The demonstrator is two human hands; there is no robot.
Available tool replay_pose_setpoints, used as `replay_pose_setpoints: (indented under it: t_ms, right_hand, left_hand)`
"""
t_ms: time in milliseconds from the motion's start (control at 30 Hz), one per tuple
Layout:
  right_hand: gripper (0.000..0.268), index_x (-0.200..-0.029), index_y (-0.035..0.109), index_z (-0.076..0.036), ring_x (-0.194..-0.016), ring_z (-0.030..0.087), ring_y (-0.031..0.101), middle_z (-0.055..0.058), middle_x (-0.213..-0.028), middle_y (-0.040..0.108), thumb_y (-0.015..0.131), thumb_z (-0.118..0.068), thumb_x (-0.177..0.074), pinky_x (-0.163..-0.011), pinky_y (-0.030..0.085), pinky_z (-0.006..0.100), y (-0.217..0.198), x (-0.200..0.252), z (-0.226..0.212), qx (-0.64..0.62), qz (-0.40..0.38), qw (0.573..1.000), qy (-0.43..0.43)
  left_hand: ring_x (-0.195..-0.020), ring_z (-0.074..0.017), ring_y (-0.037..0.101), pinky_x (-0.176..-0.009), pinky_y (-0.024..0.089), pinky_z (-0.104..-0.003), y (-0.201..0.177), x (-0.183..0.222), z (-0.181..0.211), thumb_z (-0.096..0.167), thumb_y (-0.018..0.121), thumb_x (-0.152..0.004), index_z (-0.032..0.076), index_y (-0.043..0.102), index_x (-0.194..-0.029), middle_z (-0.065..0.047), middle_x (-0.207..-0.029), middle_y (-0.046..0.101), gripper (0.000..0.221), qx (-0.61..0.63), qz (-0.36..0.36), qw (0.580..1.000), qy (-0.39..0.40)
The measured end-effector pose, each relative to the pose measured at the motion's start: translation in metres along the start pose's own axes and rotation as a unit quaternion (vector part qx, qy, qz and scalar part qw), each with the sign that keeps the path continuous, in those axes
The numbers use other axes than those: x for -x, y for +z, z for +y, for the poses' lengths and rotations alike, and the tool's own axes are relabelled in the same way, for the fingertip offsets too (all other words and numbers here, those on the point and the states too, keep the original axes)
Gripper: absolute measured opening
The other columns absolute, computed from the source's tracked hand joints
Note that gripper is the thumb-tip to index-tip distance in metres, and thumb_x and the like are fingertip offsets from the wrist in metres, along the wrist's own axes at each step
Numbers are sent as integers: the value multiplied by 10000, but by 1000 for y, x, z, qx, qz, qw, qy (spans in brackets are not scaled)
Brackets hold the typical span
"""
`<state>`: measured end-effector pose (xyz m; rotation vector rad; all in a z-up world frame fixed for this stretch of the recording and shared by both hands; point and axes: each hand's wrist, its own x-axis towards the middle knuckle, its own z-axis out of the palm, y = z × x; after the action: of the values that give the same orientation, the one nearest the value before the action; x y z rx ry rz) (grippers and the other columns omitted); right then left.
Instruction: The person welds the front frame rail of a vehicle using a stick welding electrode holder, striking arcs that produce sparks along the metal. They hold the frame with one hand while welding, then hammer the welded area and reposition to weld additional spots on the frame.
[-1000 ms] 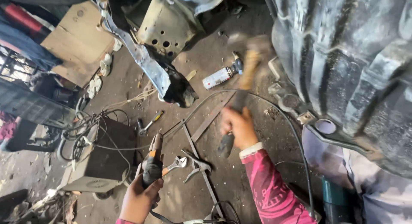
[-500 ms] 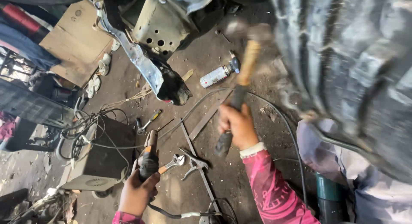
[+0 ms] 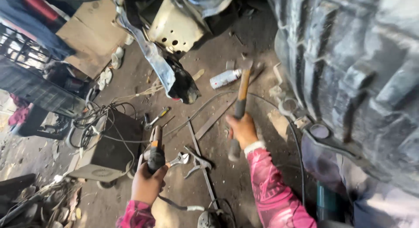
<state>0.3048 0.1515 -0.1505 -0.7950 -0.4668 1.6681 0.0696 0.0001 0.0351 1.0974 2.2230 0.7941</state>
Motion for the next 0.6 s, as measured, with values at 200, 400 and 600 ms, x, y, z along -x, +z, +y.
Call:
replay_pose_setpoints:
  t_ms: [200, 400, 600]
  right_hand:
    - [228, -855, 591, -3, -440, 188, 580, 65, -595, 602, 762, -155, -861, -391, 473, 369, 8, -5, 126, 141, 107, 981, 75]
    - [178, -795, 631, -37, -476, 174, 552, 55, -639, 600, 785, -120, -827, -414, 454, 371, -5, 5, 232, -1, 136, 976, 169]
    - [158, -834, 655, -53, -520, 182, 566, 56, -677, 619, 785, -142, -826, -458, 481, 399, -47, 1, 275, 41, 202, 963, 172]
  left_hand:
    - [-527, -201, 559, -507, 447, -376, 15, 11, -1, 176, 792, -834, -34, 670, -976, -130, -674, 633, 282, -68, 20, 996, 46]
    - [-851, -269, 738, -791, 557, -395, 20, 25, -5, 308, 828, -788, 75, 671, -1181, -142, -895, 762, 483, -196, 47, 979, 40]
    - [-912, -340, 729, -792, 553, -425, 0, -19, -79, 269, 832, -696, 2, 558, -1310, -222, -920, 734, 724, -129, 67, 979, 142]
